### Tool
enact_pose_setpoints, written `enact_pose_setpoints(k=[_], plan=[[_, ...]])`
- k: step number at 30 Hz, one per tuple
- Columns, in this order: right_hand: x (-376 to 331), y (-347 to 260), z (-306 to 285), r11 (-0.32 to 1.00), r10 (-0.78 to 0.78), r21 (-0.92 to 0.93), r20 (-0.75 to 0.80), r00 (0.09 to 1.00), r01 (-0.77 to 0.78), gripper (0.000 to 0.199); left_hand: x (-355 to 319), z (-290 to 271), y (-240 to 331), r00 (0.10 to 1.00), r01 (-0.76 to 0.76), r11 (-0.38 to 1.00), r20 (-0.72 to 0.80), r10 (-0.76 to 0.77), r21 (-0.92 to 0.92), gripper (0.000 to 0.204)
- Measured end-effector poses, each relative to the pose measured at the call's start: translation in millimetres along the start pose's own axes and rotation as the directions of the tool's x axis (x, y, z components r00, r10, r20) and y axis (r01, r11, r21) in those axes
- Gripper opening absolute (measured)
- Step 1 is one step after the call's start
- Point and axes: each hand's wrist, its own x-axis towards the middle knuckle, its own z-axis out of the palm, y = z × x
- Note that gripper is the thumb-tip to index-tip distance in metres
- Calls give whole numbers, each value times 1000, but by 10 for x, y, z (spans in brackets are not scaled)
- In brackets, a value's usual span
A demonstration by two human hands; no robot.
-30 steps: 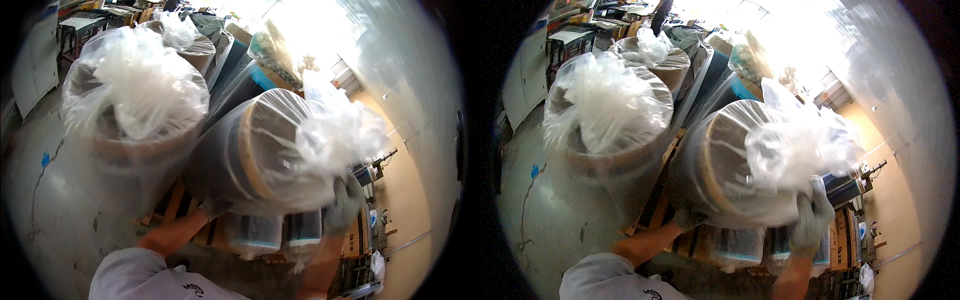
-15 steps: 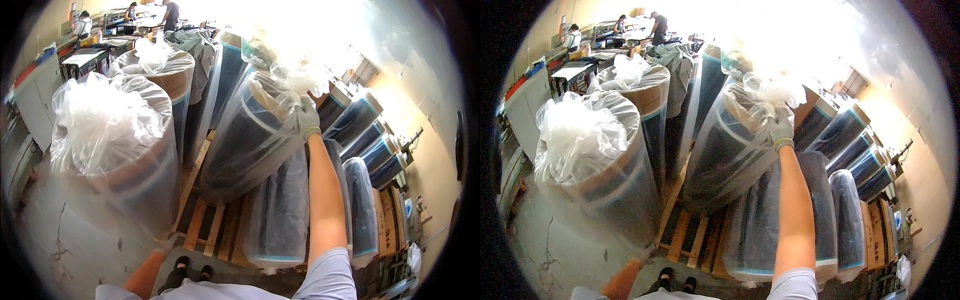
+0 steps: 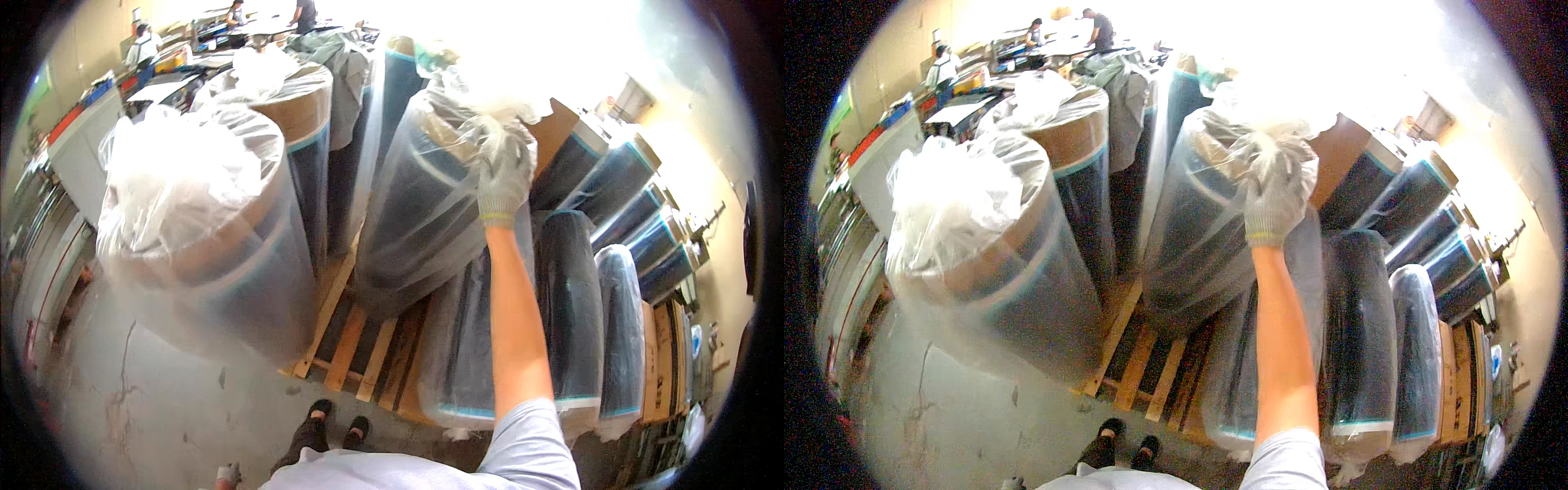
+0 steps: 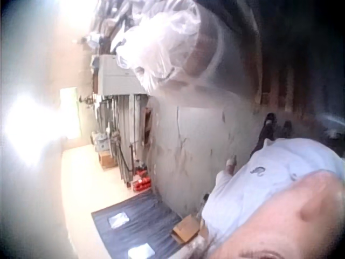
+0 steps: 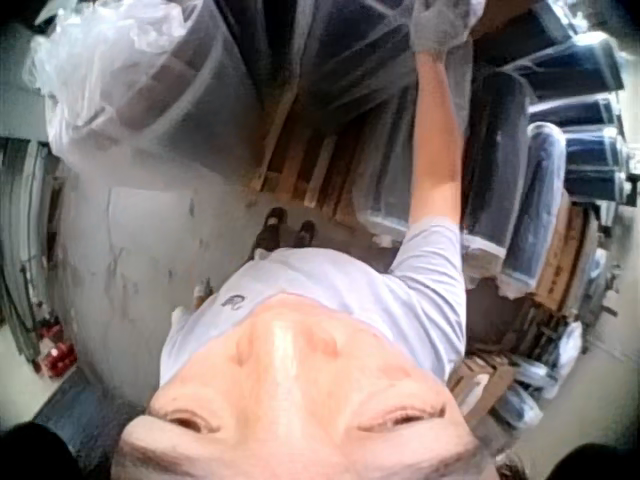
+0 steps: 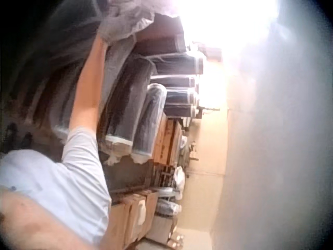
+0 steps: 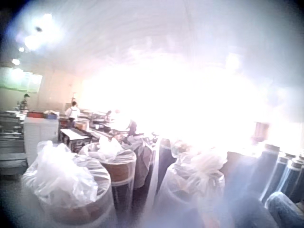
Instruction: The person unrolls a sheet of white material from a large roll, places a blue sheet on top, and rolls it back up. They then remove the roll, carry it to a storage area, and wrap it in a plastic bag before placing it on a pallet.
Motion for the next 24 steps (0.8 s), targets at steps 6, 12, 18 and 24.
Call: enact_pose_setpoints(k=[6, 12, 18, 24], plan=[[-2508, -136, -144, 955, 67, 229, 446, 892, -187, 41, -614, -160, -427, 988, 96, 980, -138, -72, 175, 32], [-5686, 384, -1044, 810, 80, -243, 948, -309, -533, 35, -1172, -467, -329, 982, 173, 915, -141, -129, 366, 49], [-6221, 538, -1063, 230, 579, -753, 615, -535, -616, 24, -712, -1390, -1261, 984, 97, 770, 53, -168, 631, 62], [-5873, -2096, -779, 768, 396, -574, 774, -494, -283, 27, 159, -2713, -1000, 897, 191, 970, -429, -109, 152, 63]])
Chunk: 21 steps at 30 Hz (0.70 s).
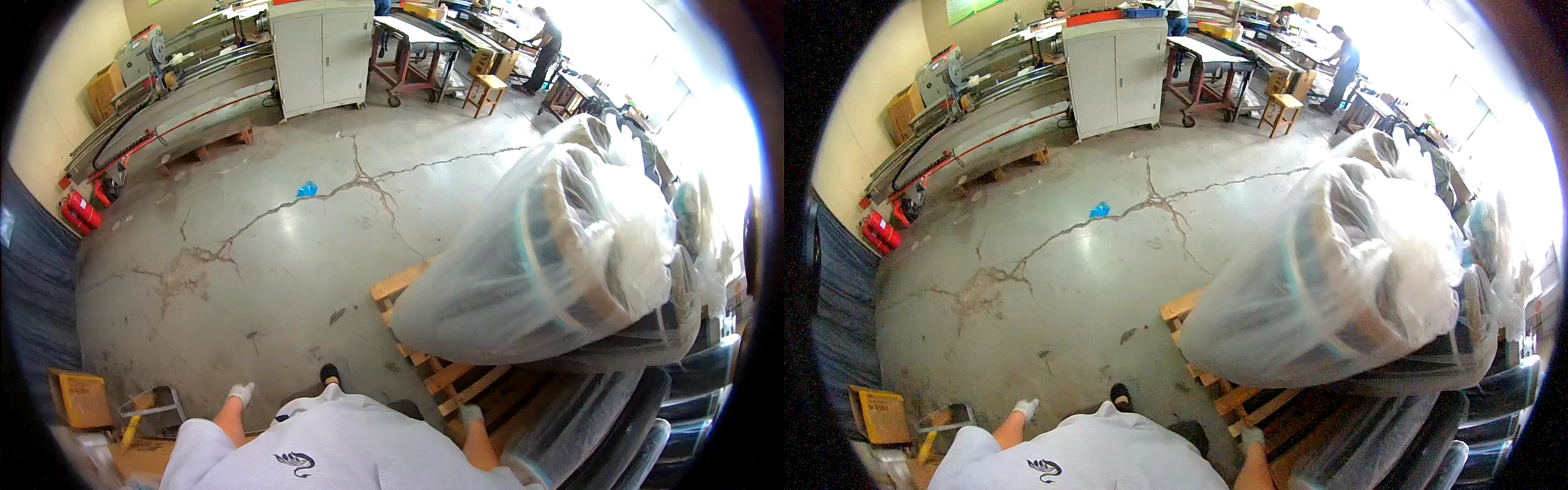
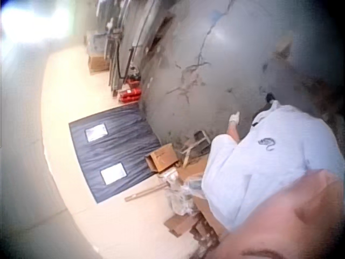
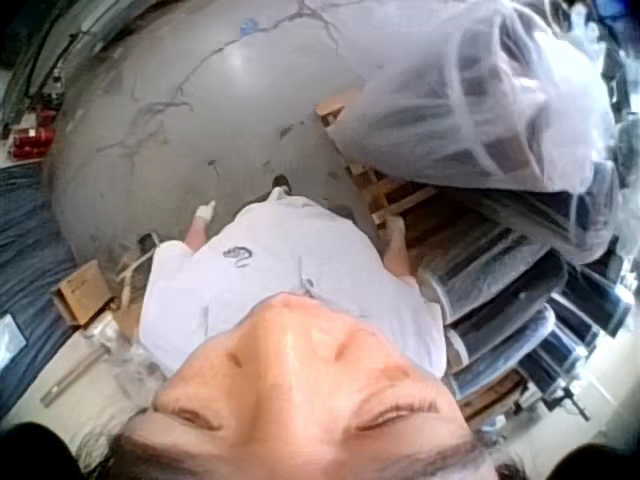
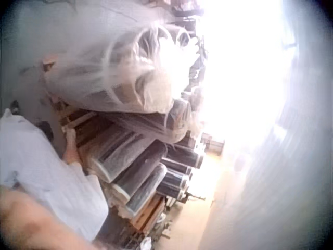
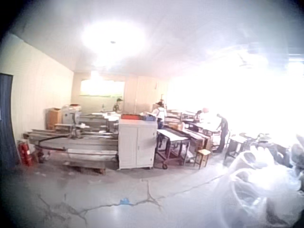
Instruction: The person unrolls a sheet of white material from a large roll, places a blue sheet on top, and rolls it back up. They then remove the roll, carry it to a storage area, and wrap it in a plastic bag before placing it on a pallet.
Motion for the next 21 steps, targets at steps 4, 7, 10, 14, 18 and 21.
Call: enact_pose_setpoints(k=[4, 7, 10, 14, 18, 21], plan=[[-512, -2073, 1060, 558, -723, -275, 302, 621, 783, 50, 732, -468, 1067, 998, -55, 975, -32, 50, -214, 61], [-1061, -3500, 1440, 386, -795, -366, 334, 507, 847, 43, 786, -718, 2698, 945, -194, 899, 170, 278, -393, 54], [-1112, -4636, 1743, 249, -854, -313, 374, 360, 916, 42, 1111, -953, 3855, 794, -501, 765, 137, 593, -405, 52], [-909, -5808, 1707, 520, -747, -272, 315, 585, 810, 46, 1346, -1641, 5239, 616, -668, 690, 313, 723, -279, 54], [163, -6544, 1507, 592, -747, -293, 149, 647, 751, 51, 2241, -2334, 5853, 515, -854, 515, -21, 857, 74, 42], [122, -7436, 1402, 674, -656, -239, 241, 715, 699, 51, 3668, -3174, 5118, 679, -682, 707, -198, 707, 188, 53]])
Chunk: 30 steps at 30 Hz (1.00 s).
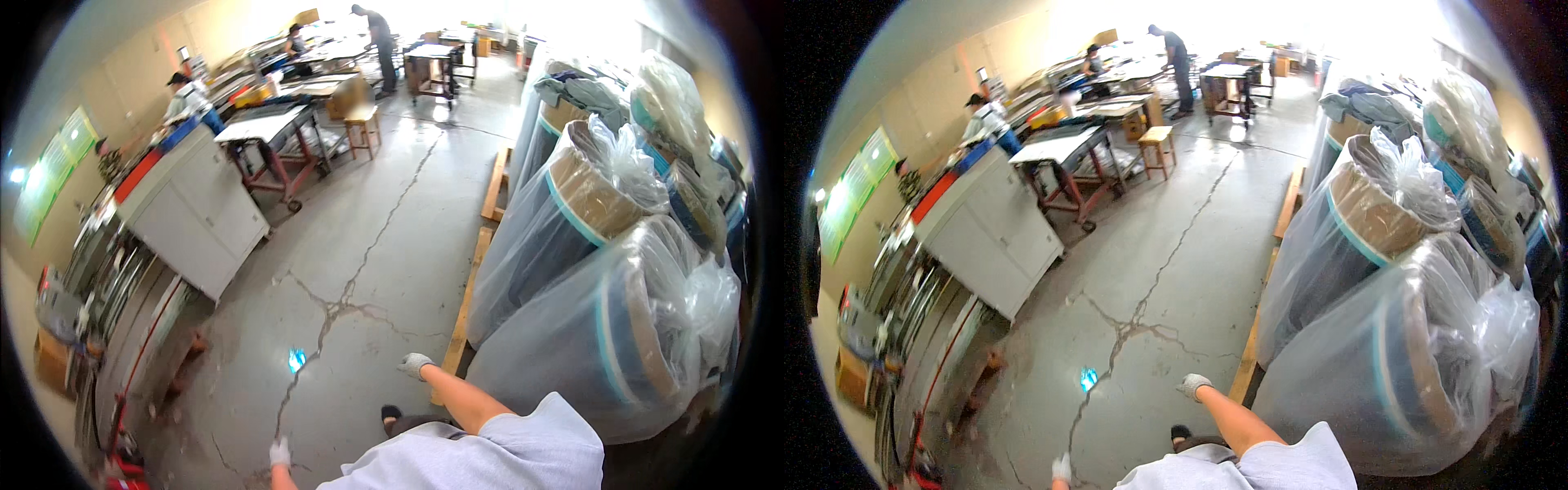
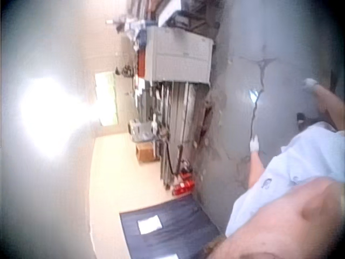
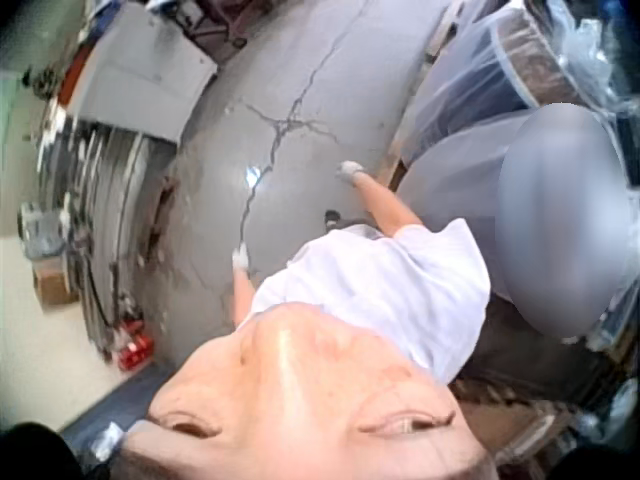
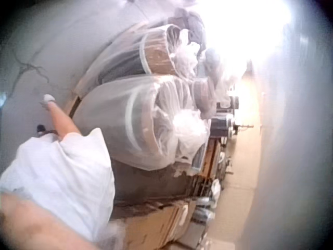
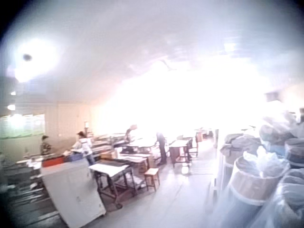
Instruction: The person unrolls a sheet of white material from a large roll, places a blue sheet on top, and rolls it back up. They then remove the roll, carry it to a storage area, and wrap it in a plastic bag before placing it on a pallet.
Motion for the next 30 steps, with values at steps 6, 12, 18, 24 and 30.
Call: enact_pose_setpoints(k=[6, 12, 18, 24, 30], plan=[[1107, 126, -965, 995, -50, 72, -205, 978, 66, 50, 879, 500, 425, 682, 603, 796, 486, -546, 49, 90], [1907, -224, -2092, 964, 175, 228, -175, 969, -133, 53, 2767, 700, 2268, 733, 398, 917, 590, -340, 33, 76], [2558, 1777, -2162, 828, 560, 192, -255, 788, -527, 47, 5326, 1241, 4034, 732, 104, 994, 674, -100, 34, 63], [2405, 1763, -2982, 241, 835, 901, -3, 551, -360, 35, 8599, 1505, 5838, 757, -625, 660, 528, 385, 417, 49], [2575, 2592, -3217, -265, 903, 902, 356, 240, -339, 46, 9866, 2993, 9484, 734, -274, 709, 335, 591, -650, 25]])
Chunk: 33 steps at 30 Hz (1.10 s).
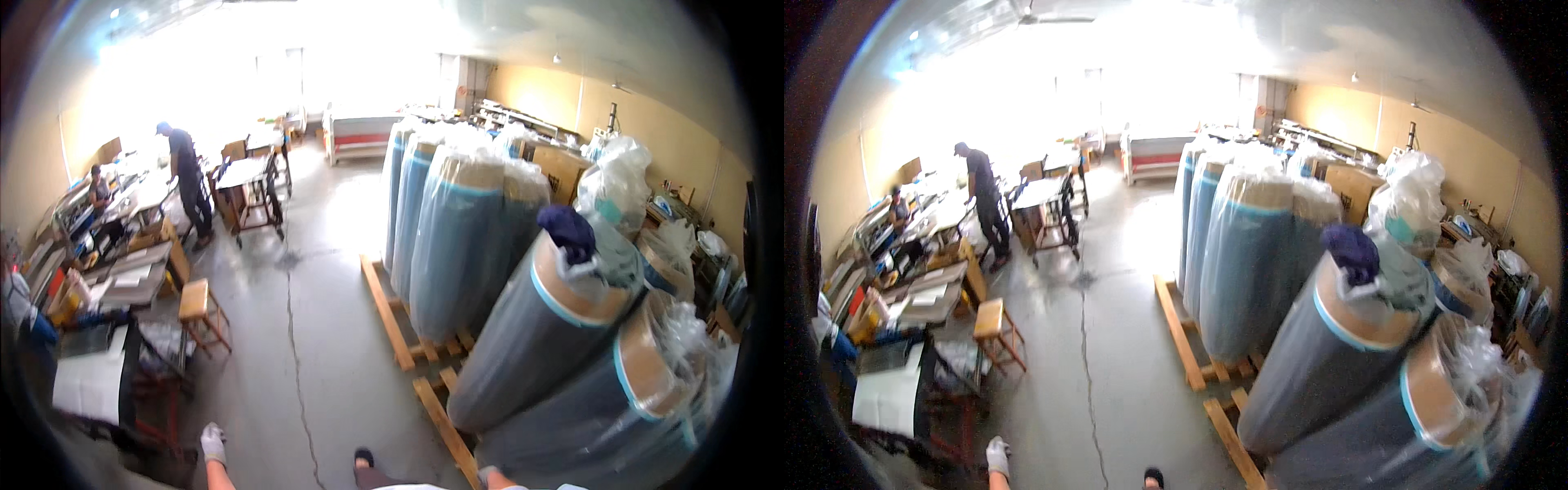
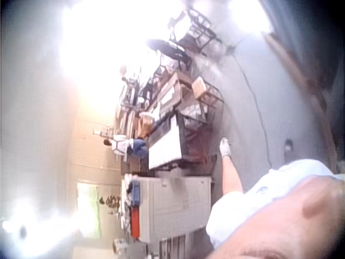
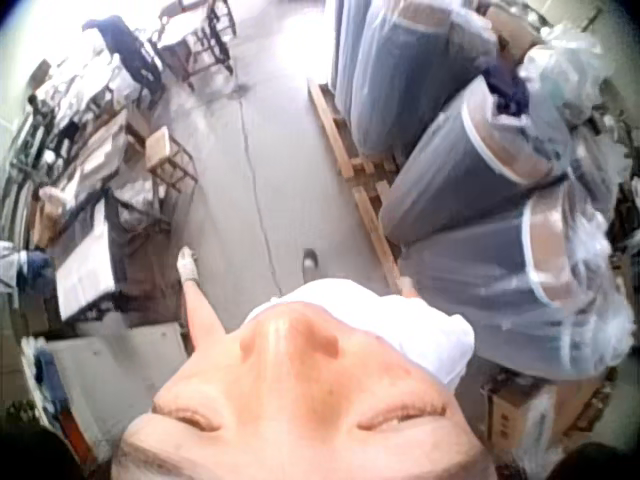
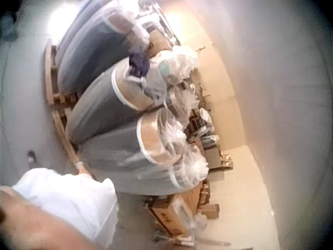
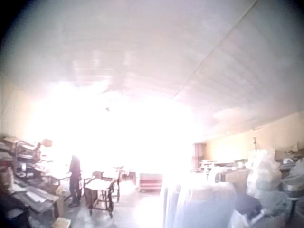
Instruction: The person unrolls a sheet of white material from a large roll, places a blue sheet on top, and rolls it back up. They then remove the roll, carry it to a storage area, and wrap it in a plastic bag before placing it on a pallet.
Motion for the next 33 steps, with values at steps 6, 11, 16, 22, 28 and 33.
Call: enact_pose_setpoints(k=[6, 11, 16, 22, 28, 33], plan=[[382, -2399, 416, 882, -263, -385, 79, 962, 273, 63, 673, 1586, 360, 916, 21, 905, 355, -188, 425, 21], [197, -5350, 775, 547, -700, -450, 217, 681, 706, 57, 1396, 2157, 498, 812, 248, 769, 306, -496, 589, 29], [-433, -7622, 802, 600, -738, -194, 238, 631, 776, 57, 2507, 2480, 563, 742, 390, 659, 205, -639, 643, 38], [732, -8583, 406, 685, -600, -351, 227, 767, 639, 48, 4650, 3503, 953, 721, 360, 643, 236, -652, 676, 51], [1464, -9445, 189, 926, -376, -10, -71, 924, 376, 36, 8172, 5064, 1635, 881, -229, 617, 430, -198, 753, 60], [2337, -9913, -126, 999, 14, -32, -182, 983, -20, 36, 9362, 7402, 3767, 839, -91, 994, 532, 111, -63, 32]])
